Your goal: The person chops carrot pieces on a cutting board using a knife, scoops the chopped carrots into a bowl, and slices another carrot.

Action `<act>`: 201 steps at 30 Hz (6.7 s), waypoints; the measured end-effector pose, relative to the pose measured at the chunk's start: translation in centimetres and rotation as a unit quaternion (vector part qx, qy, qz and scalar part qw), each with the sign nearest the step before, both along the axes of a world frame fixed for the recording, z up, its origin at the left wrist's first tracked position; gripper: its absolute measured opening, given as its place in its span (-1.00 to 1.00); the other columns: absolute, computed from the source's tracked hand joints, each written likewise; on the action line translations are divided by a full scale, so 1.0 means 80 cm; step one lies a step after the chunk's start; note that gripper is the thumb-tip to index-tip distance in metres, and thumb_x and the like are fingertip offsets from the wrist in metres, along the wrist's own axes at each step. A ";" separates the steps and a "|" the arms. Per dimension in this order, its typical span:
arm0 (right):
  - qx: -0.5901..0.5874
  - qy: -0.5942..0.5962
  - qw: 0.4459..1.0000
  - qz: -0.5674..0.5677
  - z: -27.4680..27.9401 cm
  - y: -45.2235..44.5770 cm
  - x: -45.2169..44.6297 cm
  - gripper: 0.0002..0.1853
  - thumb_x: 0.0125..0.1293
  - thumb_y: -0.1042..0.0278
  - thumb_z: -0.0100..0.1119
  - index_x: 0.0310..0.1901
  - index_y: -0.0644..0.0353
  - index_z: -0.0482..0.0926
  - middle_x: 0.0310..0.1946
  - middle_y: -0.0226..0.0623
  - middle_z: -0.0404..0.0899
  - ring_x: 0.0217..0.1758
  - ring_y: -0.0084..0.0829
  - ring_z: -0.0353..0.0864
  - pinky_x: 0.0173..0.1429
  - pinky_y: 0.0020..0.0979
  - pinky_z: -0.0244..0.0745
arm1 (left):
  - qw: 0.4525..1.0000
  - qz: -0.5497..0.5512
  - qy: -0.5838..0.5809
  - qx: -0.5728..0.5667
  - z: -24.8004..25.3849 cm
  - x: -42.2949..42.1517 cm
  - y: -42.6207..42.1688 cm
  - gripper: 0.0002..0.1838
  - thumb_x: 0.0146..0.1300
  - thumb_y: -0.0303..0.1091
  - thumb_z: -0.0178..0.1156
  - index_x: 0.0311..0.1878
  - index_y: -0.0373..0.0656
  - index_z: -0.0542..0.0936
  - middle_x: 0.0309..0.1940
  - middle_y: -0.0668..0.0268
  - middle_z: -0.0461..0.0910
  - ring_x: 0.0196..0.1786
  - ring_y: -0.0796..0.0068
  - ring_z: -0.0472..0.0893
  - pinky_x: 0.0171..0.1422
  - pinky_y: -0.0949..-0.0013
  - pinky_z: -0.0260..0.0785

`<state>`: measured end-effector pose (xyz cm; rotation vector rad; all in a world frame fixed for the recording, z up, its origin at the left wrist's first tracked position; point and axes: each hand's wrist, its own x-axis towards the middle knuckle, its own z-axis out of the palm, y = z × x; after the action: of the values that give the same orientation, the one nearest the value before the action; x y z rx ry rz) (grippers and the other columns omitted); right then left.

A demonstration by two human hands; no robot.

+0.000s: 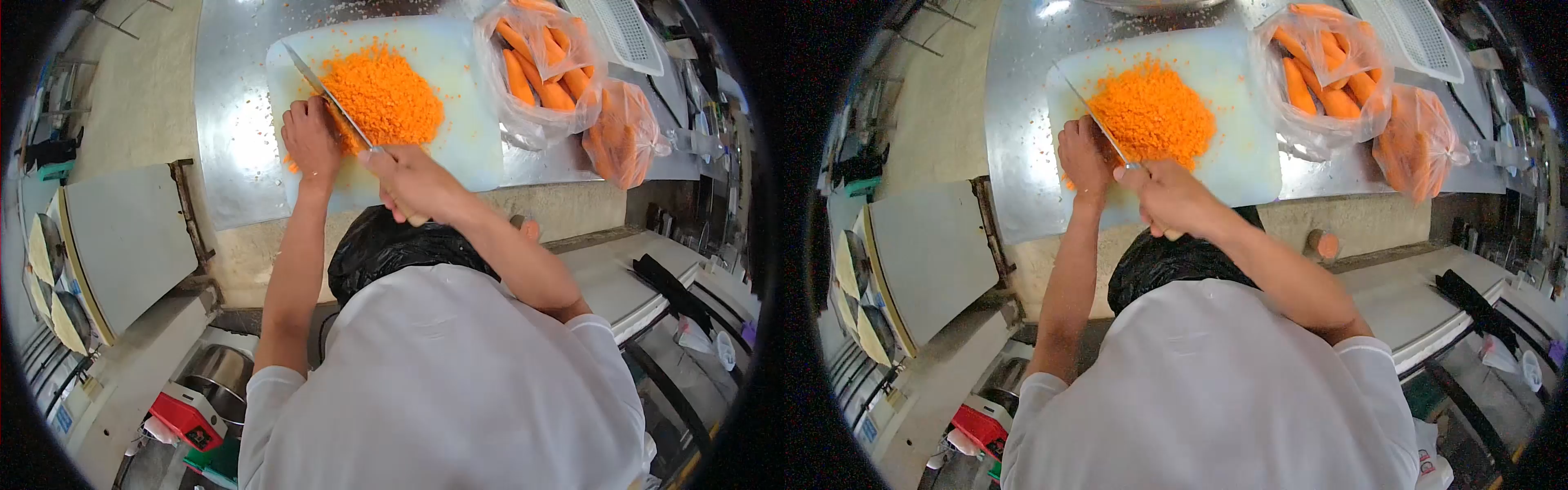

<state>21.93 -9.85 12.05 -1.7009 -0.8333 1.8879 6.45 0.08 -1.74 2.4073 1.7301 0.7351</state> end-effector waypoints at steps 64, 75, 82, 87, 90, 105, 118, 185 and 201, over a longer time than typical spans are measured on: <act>0.049 -0.032 0.992 0.110 -0.026 0.020 -0.007 -0.41 0.56 -0.15 0.06 0.16 0.35 0.57 -0.63 -0.32 0.46 -0.67 -0.45 0.53 -0.60 -0.37 0.42 | 0.999 -0.008 -0.009 -0.042 0.017 -0.045 -0.032 -0.59 0.12 -0.51 0.32 0.09 -0.14 0.59 -0.09 0.13 0.51 0.00 0.01 0.50 0.14 0.02 0.37; 0.034 -0.035 0.992 0.119 -0.005 0.011 -0.006 -0.40 0.58 -0.15 0.02 0.18 0.35 0.56 -0.60 -0.31 0.50 -0.66 -0.44 0.55 -0.60 -0.35 0.43 | 0.998 0.003 -0.025 -0.052 0.018 -0.053 -0.041 -0.63 0.18 -0.50 0.28 0.09 -0.15 0.60 -0.09 0.13 0.50 0.00 0.01 0.51 0.13 0.01 0.36; 0.021 -0.027 0.992 0.124 -0.019 0.016 -0.008 -0.39 0.58 -0.15 0.04 0.22 0.35 0.55 -0.60 -0.32 0.50 -0.66 -0.49 0.52 -0.59 -0.37 0.41 | 0.997 0.001 -0.039 -0.059 0.012 -0.059 -0.044 -0.65 0.22 -0.50 0.26 0.10 -0.15 0.61 -0.08 0.14 0.51 0.00 0.00 0.51 0.12 0.00 0.35; 0.033 -0.023 0.990 0.133 -0.022 0.017 -0.010 -0.46 0.58 -0.10 0.06 0.17 0.32 0.55 -0.55 -0.36 0.48 -0.63 -0.53 0.49 -0.59 -0.42 0.37 | 0.999 0.006 -0.040 -0.037 0.014 -0.052 -0.048 -0.65 0.22 -0.50 0.26 0.09 -0.15 0.61 -0.08 0.15 0.51 -0.02 0.01 0.51 0.12 -0.01 0.35; -0.012 -0.021 0.990 0.141 0.003 0.022 -0.005 -0.44 0.57 -0.12 0.06 0.16 0.32 0.55 -0.54 -0.34 0.49 -0.62 -0.52 0.51 -0.57 -0.41 0.38 | 0.998 0.010 -0.042 -0.046 0.012 -0.062 -0.052 -0.65 0.21 -0.50 0.26 0.09 -0.14 0.61 -0.09 0.16 0.51 -0.02 0.02 0.51 0.11 0.00 0.35; 0.004 -0.019 0.987 0.160 -0.015 0.021 -0.018 -0.37 0.61 -0.07 0.03 0.49 0.23 0.41 -0.58 -0.40 0.45 -0.63 -0.54 0.49 -0.57 -0.43 0.38 | 0.998 0.017 -0.043 -0.035 0.009 -0.065 -0.061 -0.65 0.16 -0.51 0.27 0.05 -0.16 0.60 -0.14 0.15 0.51 -0.07 0.03 0.50 0.05 0.03 0.35; 0.047 -0.040 0.986 0.156 -0.037 0.024 -0.001 -0.50 0.57 -0.13 0.07 0.01 0.25 0.59 -0.62 -0.43 0.44 -0.66 -0.55 0.45 -0.56 -0.41 0.35 | 0.999 -0.013 -0.009 -0.044 0.031 -0.063 -0.094 -0.52 0.44 -0.29 0.27 0.36 -0.26 0.53 0.00 0.05 0.50 0.05 0.01 0.47 0.14 0.06 0.35; 0.064 -0.046 0.994 0.074 -0.033 0.022 -0.006 -0.47 0.54 -0.13 0.07 -0.01 0.33 0.60 -0.67 -0.31 0.46 -0.68 -0.44 0.52 -0.56 -0.33 0.42 | 0.997 -0.052 -0.039 -0.035 0.008 -0.042 -0.027 -0.72 0.20 -0.46 0.25 0.01 -0.16 0.61 -0.16 0.12 0.48 -0.05 0.01 0.50 0.08 0.00 0.34; 0.036 -0.032 0.994 0.103 -0.015 0.020 -0.015 -0.38 0.57 -0.11 0.08 0.33 0.34 0.52 -0.62 -0.35 0.46 -0.66 -0.50 0.50 -0.56 -0.36 0.41 | 0.996 -0.056 -0.051 -0.039 0.014 -0.057 -0.043 -0.72 0.22 -0.48 0.23 0.02 -0.19 0.61 -0.18 0.11 0.48 -0.05 -0.01 0.51 0.08 0.00 0.34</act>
<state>20.73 -8.22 10.83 -1.6956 -1.1272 1.9156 1.92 -3.33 -0.65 2.3497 1.5437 0.7479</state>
